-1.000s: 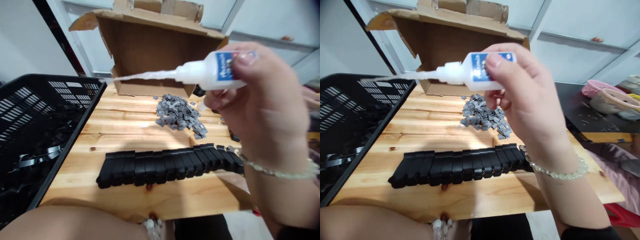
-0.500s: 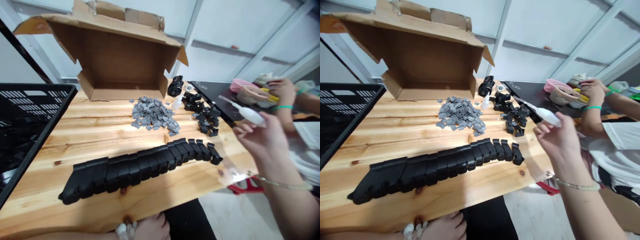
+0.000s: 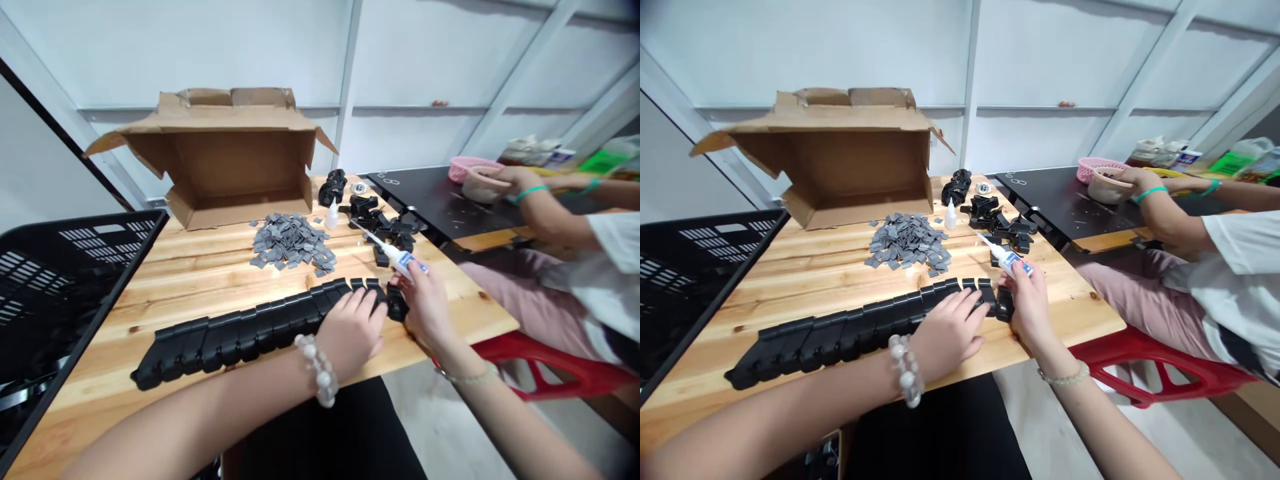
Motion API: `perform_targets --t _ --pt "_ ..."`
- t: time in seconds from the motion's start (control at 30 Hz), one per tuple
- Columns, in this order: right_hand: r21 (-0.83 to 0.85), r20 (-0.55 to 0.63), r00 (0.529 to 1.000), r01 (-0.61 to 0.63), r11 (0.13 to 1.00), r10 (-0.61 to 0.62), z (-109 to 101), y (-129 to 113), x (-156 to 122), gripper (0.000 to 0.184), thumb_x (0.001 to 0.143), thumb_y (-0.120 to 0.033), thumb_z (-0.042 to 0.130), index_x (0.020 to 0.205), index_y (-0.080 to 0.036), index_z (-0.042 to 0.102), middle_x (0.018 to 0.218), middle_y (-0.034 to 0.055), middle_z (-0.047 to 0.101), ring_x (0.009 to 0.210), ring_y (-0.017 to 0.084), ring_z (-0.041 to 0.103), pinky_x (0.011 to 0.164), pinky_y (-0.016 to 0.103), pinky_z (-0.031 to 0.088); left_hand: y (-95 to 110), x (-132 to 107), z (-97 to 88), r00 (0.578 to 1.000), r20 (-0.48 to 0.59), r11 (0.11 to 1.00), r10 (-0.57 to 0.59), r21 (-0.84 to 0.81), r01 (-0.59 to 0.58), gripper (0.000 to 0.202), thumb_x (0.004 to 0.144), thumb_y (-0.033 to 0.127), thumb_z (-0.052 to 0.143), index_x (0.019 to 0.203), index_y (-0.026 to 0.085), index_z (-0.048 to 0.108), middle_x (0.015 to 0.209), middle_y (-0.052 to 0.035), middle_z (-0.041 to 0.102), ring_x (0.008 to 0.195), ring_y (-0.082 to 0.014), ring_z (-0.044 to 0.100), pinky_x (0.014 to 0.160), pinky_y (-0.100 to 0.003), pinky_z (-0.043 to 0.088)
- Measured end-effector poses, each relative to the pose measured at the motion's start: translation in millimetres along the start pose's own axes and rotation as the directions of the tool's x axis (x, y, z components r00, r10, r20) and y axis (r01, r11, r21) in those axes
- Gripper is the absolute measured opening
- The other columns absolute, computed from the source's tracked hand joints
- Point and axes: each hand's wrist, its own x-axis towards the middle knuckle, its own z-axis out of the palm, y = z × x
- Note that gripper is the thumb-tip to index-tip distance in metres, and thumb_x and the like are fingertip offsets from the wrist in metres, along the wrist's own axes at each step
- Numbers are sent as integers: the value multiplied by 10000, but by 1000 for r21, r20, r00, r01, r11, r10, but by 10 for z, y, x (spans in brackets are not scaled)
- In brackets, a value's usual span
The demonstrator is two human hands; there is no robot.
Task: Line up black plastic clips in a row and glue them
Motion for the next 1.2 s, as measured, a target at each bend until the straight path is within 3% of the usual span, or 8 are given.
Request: perform_targets --t 0.2,0.37,0.53,0.67,0.77,0.8,0.93,1.2 --pt "-17 191 975 -115 993 117 71 29 215 431 675 -462 799 957 -231 571 710 -27 621 579 111 576 542 227 492 207 488 208 970 123 978 -209 7 210 246 960 190 493 1126 48 606 1126 -183 667 1131 -277 623 987 -393 506" --pt "-28 317 932 -179 984 178 113 59 323 461 669 -498 801 967 -234 569 678 -27 607 565 116 573 502 219 461 295 330 -23 968 77 971 -239 34 237 387 975 240 449 1296 38 527 1296 -179 607 1267 -270 536 1148 -397 370" --pt "-18 366 916 -168 986 163 104 86 369 426 690 -494 797 965 -230 607 744 -16 635 609 118 587 593 246 506 -198 -695 -644 910 -44 904 -412 108 415 548 969 429 455 1391 80 464 1398 -185 542 1310 -330 491 1120 -518 395" --pt "-1 354 920 -181 983 170 97 75 352 412 661 -483 817 932 -232 635 778 -14 638 613 124 568 587 268 509 -897 -1970 -1011 710 -125 669 -693 255 698 864 836 715 444 1388 51 447 1371 -266 508 1283 -441 474 1075 -589 377" --pt "-7 347 920 -192 981 182 107 57 323 363 658 -468 822 881 -246 643 735 -14 628 596 145 552 563 297 498 -1183 -2687 -1118 538 -50 517 -841 217 828 905 740 759 522 1373 115 470 1263 -226 571 1196 -445 536 1028 -595 410" --pt "-20 346 920 -188 982 183 109 53 315 357 658 -467 823 869 -244 642 724 -9 628 590 151 549 555 303 492 -1217 -2824 -1122 514 6 509 -858 146 848 885 744 742 545 1387 141 453 1266 -206 572 1187 -418 550 1021 -571 432" --pt "-76 347 919 -170 982 186 89 52 291 387 652 -486 822 871 -230 632 675 0 614 578 161 541 538 298 467 -1199 -2933 -1033 548 117 527 -828 -172 832 758 799 658 591 1383 203 428 1361 -150 537 1237 -327 548 1046 -478 466" --pt "-184 346 925 -99 978 159 -167 -8 259 372 713 -551 754 859 -229 639 625 11 590 597 171 544 539 281 440 -1162 -2600 -876 582 4 568 -813 -210 796 650 819 638 549 1271 171 521 1306 -145 572 1241 -333 541 1082 -501 428"
